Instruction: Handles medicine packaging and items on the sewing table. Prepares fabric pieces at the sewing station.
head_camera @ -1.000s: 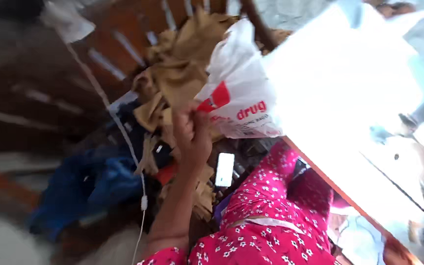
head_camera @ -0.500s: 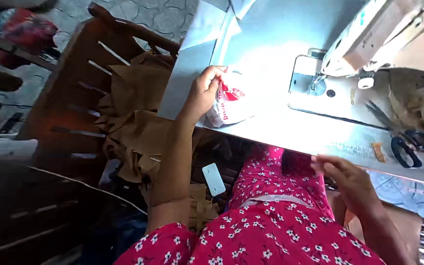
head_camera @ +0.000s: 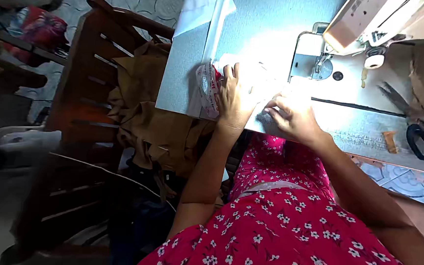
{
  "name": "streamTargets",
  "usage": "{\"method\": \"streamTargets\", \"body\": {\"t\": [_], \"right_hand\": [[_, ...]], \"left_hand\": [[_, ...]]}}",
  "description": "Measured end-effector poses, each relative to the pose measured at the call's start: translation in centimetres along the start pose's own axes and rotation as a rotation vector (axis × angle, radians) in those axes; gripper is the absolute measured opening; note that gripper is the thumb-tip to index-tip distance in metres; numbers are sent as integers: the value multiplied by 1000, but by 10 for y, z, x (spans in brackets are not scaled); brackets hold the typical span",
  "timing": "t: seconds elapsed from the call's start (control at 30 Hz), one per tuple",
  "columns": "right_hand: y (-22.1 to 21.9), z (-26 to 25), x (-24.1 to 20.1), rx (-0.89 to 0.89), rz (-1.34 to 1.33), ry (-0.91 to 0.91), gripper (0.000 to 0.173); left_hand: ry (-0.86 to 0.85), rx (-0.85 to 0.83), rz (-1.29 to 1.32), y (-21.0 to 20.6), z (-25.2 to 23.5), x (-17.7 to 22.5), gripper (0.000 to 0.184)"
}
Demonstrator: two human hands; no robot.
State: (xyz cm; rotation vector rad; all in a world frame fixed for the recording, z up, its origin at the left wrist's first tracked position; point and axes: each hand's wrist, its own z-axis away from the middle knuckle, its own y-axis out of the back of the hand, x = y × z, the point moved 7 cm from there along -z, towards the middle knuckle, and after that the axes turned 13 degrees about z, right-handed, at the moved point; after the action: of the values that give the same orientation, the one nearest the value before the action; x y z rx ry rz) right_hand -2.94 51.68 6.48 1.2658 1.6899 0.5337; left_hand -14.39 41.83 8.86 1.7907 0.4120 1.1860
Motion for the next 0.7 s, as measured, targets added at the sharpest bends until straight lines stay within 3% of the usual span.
{"method": "streamTargets", "body": {"t": [0.1,0.17,0.27,0.3,0.37,0.5,0.57,0.63,0.7], "right_hand": [[7,-4,22,226,-74,-144,21],[-8,-20,52,66,-91,-335,33],[-31,-40,73,-204,-209,-462,46],[-34,-45,72,-241,-234,-437,42],[-31,-47,64,-257,-265,-363,34],[-10,-42,51,38,-161,-245,25],[3,-35,39,185,-75,-157,18],[12,-25,15,265,34,-38,19],[8,-17,0,241,121,-10,20]], "left_hand": [[-83,88,58,3,4,1,33],[-78,121,57,2,5,2,26],[-4,150,-14,-4,4,3,55],[16,173,-35,-7,4,3,64],[-8,240,-29,-10,6,1,61],[-188,321,185,-2,16,2,29],[-294,312,347,9,21,1,23],[-403,308,393,24,28,9,15],[-440,219,275,34,35,18,14]]}}
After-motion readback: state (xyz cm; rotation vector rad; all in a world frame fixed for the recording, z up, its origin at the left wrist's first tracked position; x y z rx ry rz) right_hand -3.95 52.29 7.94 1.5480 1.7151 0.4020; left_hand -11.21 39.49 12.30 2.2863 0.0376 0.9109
